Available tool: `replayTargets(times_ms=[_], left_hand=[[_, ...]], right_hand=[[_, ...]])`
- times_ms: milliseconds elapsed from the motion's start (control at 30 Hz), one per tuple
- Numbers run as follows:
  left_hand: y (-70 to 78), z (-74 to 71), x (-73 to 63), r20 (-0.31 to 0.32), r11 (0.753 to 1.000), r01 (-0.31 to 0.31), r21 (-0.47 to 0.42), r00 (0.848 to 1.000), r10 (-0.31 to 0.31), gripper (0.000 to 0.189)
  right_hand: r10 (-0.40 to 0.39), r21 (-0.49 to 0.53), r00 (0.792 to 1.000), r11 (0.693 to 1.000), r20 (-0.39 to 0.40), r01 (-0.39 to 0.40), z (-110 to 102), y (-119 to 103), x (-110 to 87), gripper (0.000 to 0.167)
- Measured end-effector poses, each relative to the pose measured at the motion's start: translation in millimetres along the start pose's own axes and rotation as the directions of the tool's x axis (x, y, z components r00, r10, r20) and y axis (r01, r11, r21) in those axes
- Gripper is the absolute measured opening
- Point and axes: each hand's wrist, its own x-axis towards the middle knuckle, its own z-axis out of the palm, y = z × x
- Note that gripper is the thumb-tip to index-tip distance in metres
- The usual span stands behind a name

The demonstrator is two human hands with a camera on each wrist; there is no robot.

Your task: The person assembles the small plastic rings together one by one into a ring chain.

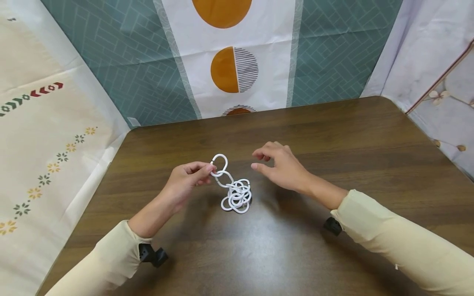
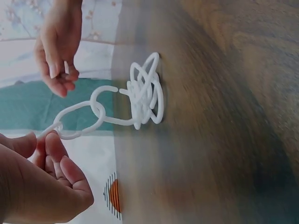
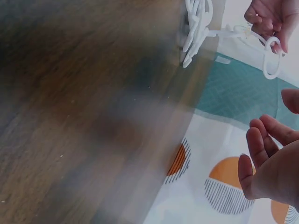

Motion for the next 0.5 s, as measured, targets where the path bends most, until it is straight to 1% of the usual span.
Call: replayTargets(times_ms=[133,267,367,500], left_hand=[[-4.7,-6.0,2.5,-0.033,0.999,0.029,0.029,0.999,-0.028,0.020],[-11.8,-14.5,5.6,-0.072,0.991,0.053,0.121,0.996,-0.045,0.021],[-18.5,-21.4,7.6,-0.105,0.976,0.074,0.205,0.993,-0.053,0.023],[-27.3,-29.8,8.6,-0.140,0.950,0.121,0.287,0.987,-0.084,0.022]], right_hand=[[0.006,-0.008,1.000,1.000,-0.006,-0.006,-1.0,2.1,-1.0,0.019],[0.028,-0.006,1.000,1.000,0.000,-0.028,-2.0,3.0,-2.9,0.017],[0.052,-0.005,0.999,0.999,0.014,-0.052,-3.2,3.2,-4.9,0.016],[0.079,-0.011,0.996,0.997,0.036,-0.079,-3.8,4.9,-7.0,0.014]])
